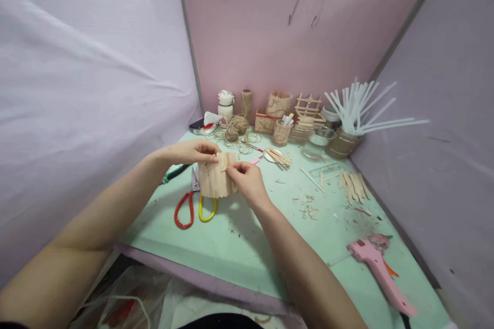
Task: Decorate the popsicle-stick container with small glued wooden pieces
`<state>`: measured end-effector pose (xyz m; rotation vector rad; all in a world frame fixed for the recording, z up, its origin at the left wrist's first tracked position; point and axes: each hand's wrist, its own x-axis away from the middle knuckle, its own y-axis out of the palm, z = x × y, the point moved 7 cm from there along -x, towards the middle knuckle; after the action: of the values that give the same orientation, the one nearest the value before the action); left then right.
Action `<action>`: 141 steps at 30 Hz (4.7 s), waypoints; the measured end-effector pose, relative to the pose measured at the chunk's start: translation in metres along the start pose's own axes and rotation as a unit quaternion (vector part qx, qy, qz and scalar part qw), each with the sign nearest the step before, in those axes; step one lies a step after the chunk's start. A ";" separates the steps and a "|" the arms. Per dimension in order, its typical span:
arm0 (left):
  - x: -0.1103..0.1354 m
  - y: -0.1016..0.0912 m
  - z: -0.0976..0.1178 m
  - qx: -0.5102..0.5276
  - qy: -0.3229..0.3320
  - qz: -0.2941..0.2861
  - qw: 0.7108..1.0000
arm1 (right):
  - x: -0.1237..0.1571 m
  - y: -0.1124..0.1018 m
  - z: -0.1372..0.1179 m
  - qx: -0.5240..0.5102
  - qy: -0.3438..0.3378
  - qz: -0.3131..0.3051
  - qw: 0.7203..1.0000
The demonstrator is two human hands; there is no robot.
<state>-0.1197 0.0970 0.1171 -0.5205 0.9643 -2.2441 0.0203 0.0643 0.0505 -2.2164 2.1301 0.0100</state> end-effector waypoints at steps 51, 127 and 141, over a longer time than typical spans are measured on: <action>-0.002 0.000 -0.008 0.035 -0.023 0.006 0.999 | -0.006 0.001 0.000 -0.003 0.007 -0.008 1.000; 0.004 0.003 -0.003 0.023 -0.062 0.025 0.997 | 0.175 -0.285 0.051 0.547 0.229 0.162 0.789; 0.007 0.000 -0.006 0.019 0.004 0.058 0.998 | 0.127 -0.101 0.012 0.061 0.012 0.093 0.994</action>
<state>-0.1281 0.0948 0.1139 -0.4284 0.9306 -2.1575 0.1267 -0.0576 0.0364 -1.9553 2.2759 -0.1341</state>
